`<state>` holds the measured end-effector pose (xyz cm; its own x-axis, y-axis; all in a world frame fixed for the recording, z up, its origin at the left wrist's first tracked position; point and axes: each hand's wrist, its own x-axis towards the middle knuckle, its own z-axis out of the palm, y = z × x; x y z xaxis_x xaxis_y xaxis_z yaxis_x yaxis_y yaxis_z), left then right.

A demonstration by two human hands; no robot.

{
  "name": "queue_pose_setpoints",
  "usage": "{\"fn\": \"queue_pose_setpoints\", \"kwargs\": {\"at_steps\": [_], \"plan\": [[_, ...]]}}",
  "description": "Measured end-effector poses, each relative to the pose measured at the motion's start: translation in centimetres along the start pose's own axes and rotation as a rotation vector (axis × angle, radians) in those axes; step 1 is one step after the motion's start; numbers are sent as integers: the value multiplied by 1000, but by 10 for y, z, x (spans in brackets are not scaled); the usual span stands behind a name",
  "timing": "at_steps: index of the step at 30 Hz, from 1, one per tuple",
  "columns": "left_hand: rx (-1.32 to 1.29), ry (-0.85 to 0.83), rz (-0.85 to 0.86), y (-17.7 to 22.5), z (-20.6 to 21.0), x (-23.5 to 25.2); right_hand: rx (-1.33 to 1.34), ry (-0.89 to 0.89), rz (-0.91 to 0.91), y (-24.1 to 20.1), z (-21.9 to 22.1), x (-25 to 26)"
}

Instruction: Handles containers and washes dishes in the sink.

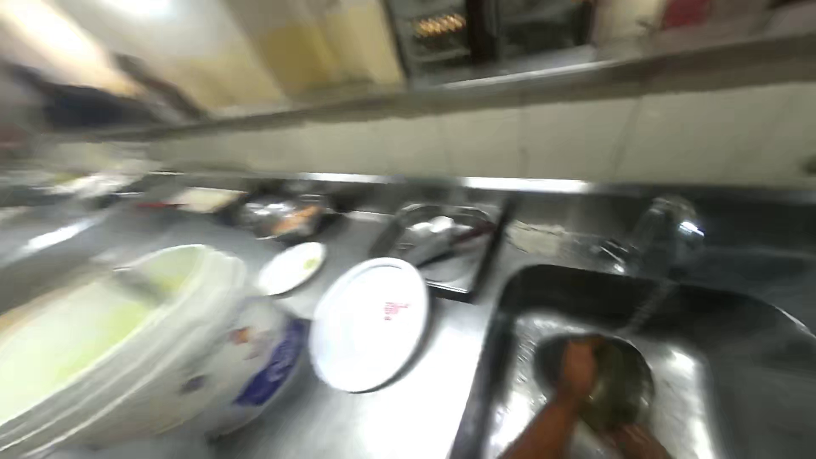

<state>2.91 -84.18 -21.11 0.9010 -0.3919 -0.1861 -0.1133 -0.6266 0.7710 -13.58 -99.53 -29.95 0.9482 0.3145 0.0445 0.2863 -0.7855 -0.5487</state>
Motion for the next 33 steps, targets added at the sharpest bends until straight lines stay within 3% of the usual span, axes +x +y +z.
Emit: {"fn": "queue_pose_setpoints", "kwargs": {"at_steps": [2,6,8,10,14,16,20,22,25,27,30,31,33], "plan": [[34,8,-60,3,3,1,-57,45,-42,16,-1,-4],[129,-15,-112,9,6,6,200,230,445,-100,-4,35],[145,-56,-120,22,15,7,323,391,560,-126,5,58],[157,-95,-106,27,17,10,274,501,476,-109,23,52],[166,-232,8,17,8,28,54,323,151,-21,34,-3],[53,-156,77,7,8,22,70,388,187,-30,34,4],[-149,104,51,-21,19,7,311,614,500,-79,29,65],[-65,136,100,-16,23,0,378,576,620,-115,27,73],[47,50,180,-2,22,2,290,540,520,-111,39,46],[65,28,191,3,22,2,127,392,327,-50,47,0],[91,-24,220,14,36,-6,-191,173,82,44,19,-48],[83,-5,218,18,42,-8,-237,179,107,45,15,-51],[42,19,182,26,52,-12,-30,153,404,-14,15,-42]]}}
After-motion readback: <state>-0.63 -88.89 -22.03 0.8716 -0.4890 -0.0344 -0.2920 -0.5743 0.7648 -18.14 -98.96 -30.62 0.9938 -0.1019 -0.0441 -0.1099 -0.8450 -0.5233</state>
